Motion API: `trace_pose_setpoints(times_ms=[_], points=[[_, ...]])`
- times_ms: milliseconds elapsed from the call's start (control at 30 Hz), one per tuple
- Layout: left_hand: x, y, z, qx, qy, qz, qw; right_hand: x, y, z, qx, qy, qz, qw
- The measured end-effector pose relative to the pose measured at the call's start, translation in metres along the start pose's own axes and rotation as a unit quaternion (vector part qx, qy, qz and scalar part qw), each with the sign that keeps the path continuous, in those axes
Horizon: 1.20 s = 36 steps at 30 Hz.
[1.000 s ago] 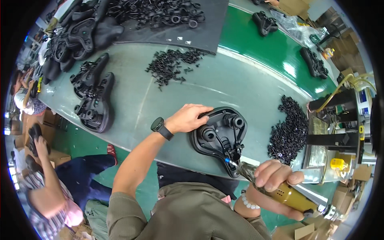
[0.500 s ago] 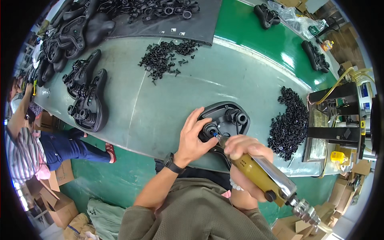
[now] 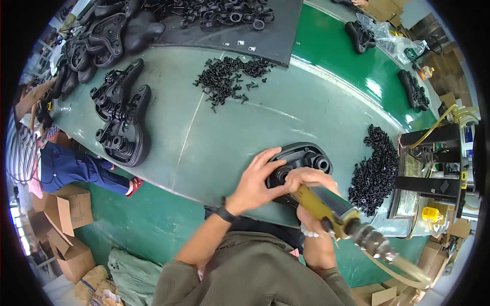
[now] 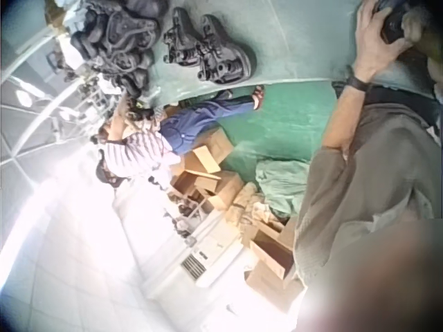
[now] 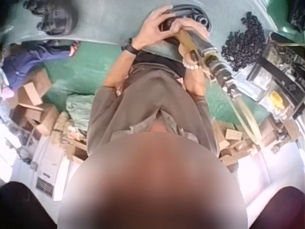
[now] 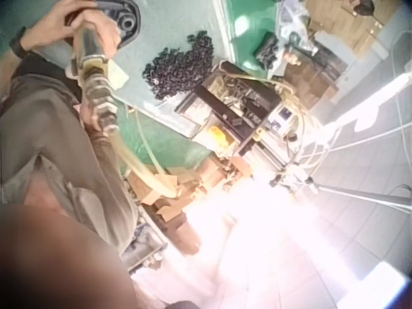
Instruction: The recorder uses an electric screwdriver to attach plastic components to the underside of bicycle saddles on an assembly line.
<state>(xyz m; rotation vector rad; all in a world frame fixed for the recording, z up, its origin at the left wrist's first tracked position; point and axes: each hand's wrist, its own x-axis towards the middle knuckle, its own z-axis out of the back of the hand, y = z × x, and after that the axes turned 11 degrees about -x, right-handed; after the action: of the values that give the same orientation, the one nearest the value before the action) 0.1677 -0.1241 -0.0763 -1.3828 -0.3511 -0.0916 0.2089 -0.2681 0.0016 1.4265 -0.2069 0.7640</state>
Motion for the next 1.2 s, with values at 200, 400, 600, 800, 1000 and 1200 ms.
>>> trace_pose_setpoints(times_ms=[200, 400, 600, 800, 1000, 1200], points=[[0.113, 0.061, 0.06, 0.322, -0.126, -0.063, 0.936, 0.01, 0.054, 0.013, 0.153, -0.076, 0.067, 0.983], [0.136, 0.091, 0.065, 0.421, -0.055, -0.064, 0.903, -0.006, 0.055, 0.025, 0.168, -0.081, 0.042, 0.982], [0.064, 0.021, 0.035, -0.001, -0.056, 0.148, 0.987, -0.01, 0.057, 0.037, 0.176, -0.158, 0.059, 0.97], [-0.005, -0.046, 0.002, -0.373, 0.036, 0.169, 0.911, -0.01, 0.06, 0.038, 0.192, -0.185, 0.048, 0.962], [-0.016, -0.048, -0.015, -0.397, 0.062, 0.087, 0.912, -0.014, 0.062, 0.037, 0.227, -0.194, 0.016, 0.954], [-0.023, -0.053, -0.019, -0.585, 0.093, 0.277, 0.756, -0.017, 0.061, 0.04, 0.256, -0.253, -0.017, 0.933]])
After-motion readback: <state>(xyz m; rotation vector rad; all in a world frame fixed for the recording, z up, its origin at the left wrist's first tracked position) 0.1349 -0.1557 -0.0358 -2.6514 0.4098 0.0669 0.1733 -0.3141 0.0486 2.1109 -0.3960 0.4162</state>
